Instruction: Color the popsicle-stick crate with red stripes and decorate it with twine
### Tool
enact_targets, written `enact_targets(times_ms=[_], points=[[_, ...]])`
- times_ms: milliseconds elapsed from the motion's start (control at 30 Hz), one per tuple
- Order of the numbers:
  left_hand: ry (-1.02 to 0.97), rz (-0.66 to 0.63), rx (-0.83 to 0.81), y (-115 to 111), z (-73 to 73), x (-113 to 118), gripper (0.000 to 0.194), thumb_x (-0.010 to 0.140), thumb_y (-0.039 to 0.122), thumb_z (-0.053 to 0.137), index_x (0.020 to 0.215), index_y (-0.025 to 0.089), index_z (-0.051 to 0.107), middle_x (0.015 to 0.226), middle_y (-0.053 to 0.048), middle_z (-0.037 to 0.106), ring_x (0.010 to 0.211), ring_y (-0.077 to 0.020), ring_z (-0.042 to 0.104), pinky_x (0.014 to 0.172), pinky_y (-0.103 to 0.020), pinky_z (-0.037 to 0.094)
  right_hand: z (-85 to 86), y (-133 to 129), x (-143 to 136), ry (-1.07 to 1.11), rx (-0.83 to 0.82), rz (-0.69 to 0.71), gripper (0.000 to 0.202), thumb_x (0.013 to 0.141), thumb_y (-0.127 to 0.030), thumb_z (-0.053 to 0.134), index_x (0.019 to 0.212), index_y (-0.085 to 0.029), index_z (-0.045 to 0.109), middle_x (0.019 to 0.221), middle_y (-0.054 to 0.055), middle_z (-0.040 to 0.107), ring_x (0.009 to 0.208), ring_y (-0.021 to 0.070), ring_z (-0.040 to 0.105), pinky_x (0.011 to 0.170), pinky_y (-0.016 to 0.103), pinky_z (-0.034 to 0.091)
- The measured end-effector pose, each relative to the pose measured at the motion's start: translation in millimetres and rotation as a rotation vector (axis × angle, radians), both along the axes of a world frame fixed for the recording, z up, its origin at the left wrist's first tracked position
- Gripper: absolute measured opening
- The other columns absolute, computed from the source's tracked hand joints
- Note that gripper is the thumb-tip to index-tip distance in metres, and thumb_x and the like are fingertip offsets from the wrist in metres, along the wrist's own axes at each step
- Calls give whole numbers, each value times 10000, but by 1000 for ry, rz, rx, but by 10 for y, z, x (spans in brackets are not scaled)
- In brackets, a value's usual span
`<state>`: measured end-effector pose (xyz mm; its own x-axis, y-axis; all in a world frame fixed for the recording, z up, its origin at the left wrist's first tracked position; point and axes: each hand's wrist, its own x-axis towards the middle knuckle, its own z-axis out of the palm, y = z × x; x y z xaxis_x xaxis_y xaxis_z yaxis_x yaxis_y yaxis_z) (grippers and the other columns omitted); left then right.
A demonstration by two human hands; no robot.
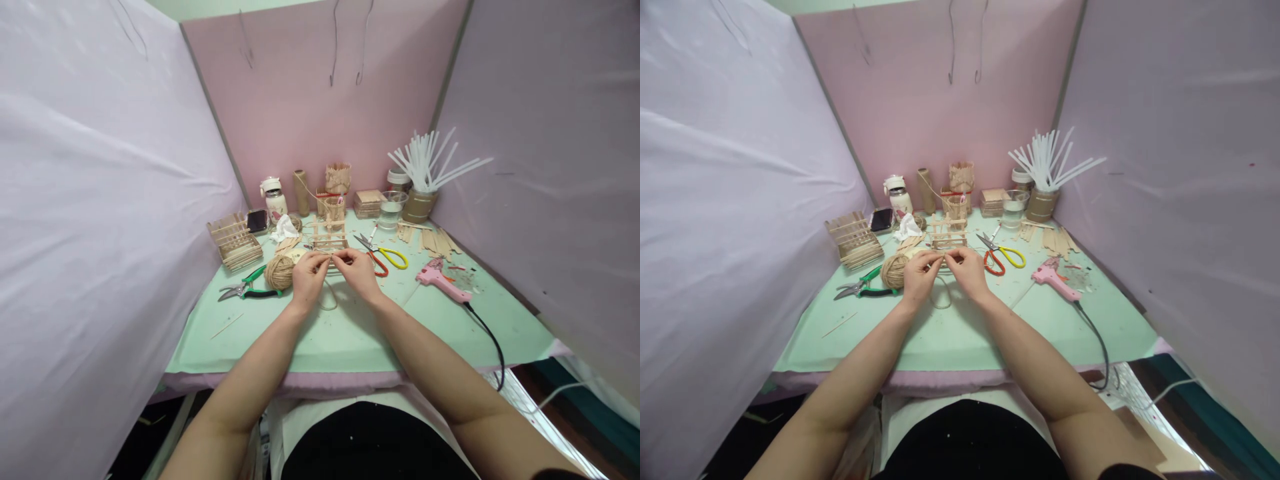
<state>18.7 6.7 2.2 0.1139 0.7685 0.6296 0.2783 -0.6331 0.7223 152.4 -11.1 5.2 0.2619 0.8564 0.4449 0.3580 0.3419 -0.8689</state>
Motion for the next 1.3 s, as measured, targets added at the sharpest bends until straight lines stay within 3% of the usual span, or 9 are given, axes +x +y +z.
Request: enact_targets(times_ms=[100, 167, 300, 367, 433, 600, 800, 1133, 1300], points=[[18, 10, -38, -14, 19, 11, 112, 808, 232, 619, 791, 185, 720, 812, -41, 680, 751, -142, 590, 686, -259, 444, -15, 3, -11, -88, 29, -31, 130, 756, -275, 570, 714, -191, 660, 727, 46, 682, 694, 183, 617, 688, 316, 499], [-50, 5, -160, -14, 44, 15, 82, 771, 233, 645, 746, 177, 700, 755, -23, 664, 697, -126, 557, 674, -249, 426, -26, 4, -24, -154, 66, -25, 116, 765, -261, 559, 698, -197, 629, 727, 41, 655, 692, 176, 596, 685, 313, 487], [-313, -143, -525, 18, 83, 16, 152, 717, 273, 677, 649, 148, 624, 551, 31, 508, 515, -71, 407, 520, -211, 326, -37, -8, -52, -226, 156, 9, 110, 797, -250, 534, 716, -202, 591, 746, 34, 613, 698, 163, 564, 679, 299, 466], [-348, -218, -615, 33, 93, 16, 243, 731, 344, 663, 621, 145, 578, 481, 61, 399, 438, -52, 299, 449, -209, 241, -30, -19, -60, -228, 190, 21, 110, 811, -254, 528, 733, -201, 585, 756, 33, 604, 706, 160, 557, 680, 294, 460], [-356, -265, -643, 38, 98, 18, 292, 731, 407, 665, 647, 143, 571, 477, 65, 387, 421, -46, 281, 430, -207, 214, -17, -29, -62, -204, 193, 28, 117, 819, -267, 530, 737, -202, 583, 763, 32, 605, 705, 156, 553, 678, 291, 459], [-375, -249, -546, 31, 89, 22, 274, 718, 398, 702, 774, 145, 615, 579, 30, 526, 521, -72, 453, 510, -205, 361, 13, -25, -45, -73, 78, 59, 132, 797, -312, 565, 730, -202, 594, 745, 26, 625, 696, 159, 569, 664, 290, 466], [-273, -232, -430, 46, 39, 25, 187, 755, 307, 660, 851, 146, 651, 702, -9, 639, 583, -98, 534, 582, -239, 457, 30, -6, -19, 42, 16, 60, 154, 784, -340, 556, 735, -198, 591, 731, 22, 627, 704, 165, 565, 666, 290, 452], [-154, -187, -462, 41, -9, 30, 124, 762, 260, 630, 815, 150, 655, 681, -14, 657, 535, -100, 555, 536, -229, 442, -17, 59, 13, 240, -37, 35, 174, 760, -366, 559, 726, -196, 570, 690, -9, 571, 662, 141, 500, 642, 270, 407], [-143, -147, -440, 28, 9, 8, 143, 756, 274, 636, 807, 147, 676, 651, -4, 645, 545, -99, 537, 550, -228, 425, 14, 62, 46, 251, -119, 103, 182, 734, -370, 585, 689, -195, 579, 588, -35, 524, 596, 129, 461, 604, 263, 380]])
